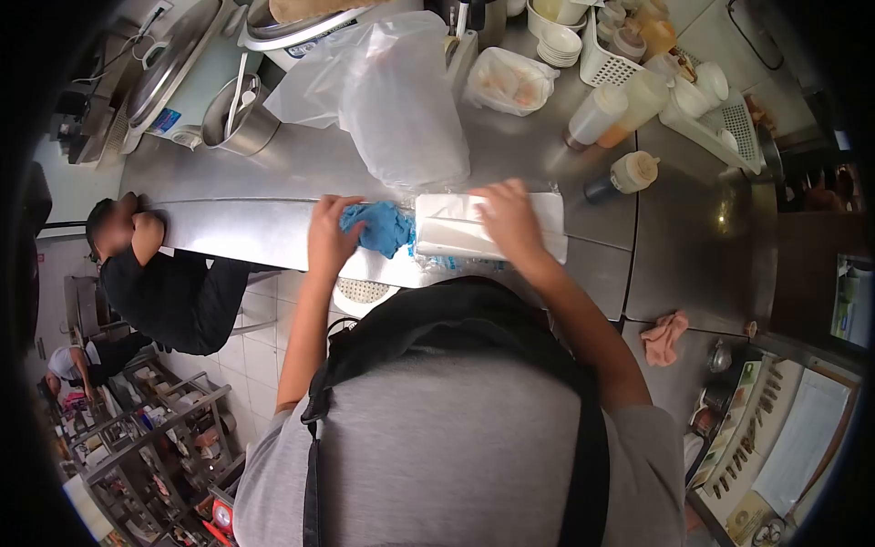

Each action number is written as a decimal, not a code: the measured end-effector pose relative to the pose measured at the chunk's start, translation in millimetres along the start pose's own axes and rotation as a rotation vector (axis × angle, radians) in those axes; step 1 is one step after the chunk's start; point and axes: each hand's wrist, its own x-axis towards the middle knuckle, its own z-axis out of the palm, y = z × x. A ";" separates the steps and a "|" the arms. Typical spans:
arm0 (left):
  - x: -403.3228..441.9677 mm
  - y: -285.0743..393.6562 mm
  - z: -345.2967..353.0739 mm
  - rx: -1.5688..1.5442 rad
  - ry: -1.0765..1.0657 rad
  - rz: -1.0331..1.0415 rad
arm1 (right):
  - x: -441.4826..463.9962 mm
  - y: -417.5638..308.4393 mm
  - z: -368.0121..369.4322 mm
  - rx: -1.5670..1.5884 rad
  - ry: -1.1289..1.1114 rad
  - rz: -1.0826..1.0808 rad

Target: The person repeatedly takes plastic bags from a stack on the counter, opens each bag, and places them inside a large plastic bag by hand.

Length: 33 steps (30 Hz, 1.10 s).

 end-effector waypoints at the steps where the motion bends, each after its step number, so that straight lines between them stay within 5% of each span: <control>1: 1.1 16.0 9.9 -0.079 -0.003 0.036 | -11.7 15.0 -8.2 -0.113 0.112 -0.003; 5: -3.2 61.3 68.1 -0.120 -0.033 0.318 | -54.9 33.6 -12.6 -0.109 0.132 0.062; 12: 9.6 59.9 83.7 -0.076 -0.066 0.451 | -50.4 22.0 -40.8 -0.150 0.140 -0.076; 13: 12.0 58.9 82.2 -0.107 -0.034 0.450 | -48.9 18.7 -47.3 -0.160 0.142 -0.108; 16: 20.0 58.9 77.8 -0.493 -0.163 0.170 | -49.5 13.6 -63.6 0.372 -0.081 0.365; 19: 31.0 63.5 76.6 -0.818 -0.210 -0.006 | -42.2 0.6 -88.3 0.586 -0.003 0.487; 24: 45.2 69.6 58.4 -0.973 -0.584 -0.088 | -35.6 0.0 -112.6 0.511 0.149 0.465; 27: 45.1 88.3 27.0 -0.912 -0.205 0.205 | -34.5 -3.1 -132.2 0.627 0.111 0.604; 30: 47.2 101.7 -0.7 -1.115 -0.198 0.257 | -35.1 -18.3 -145.1 0.811 0.127 0.504; 33: 45.0 123.3 -59.2 -1.202 -0.368 0.049 | -28.3 -43.9 -152.7 0.955 0.253 0.336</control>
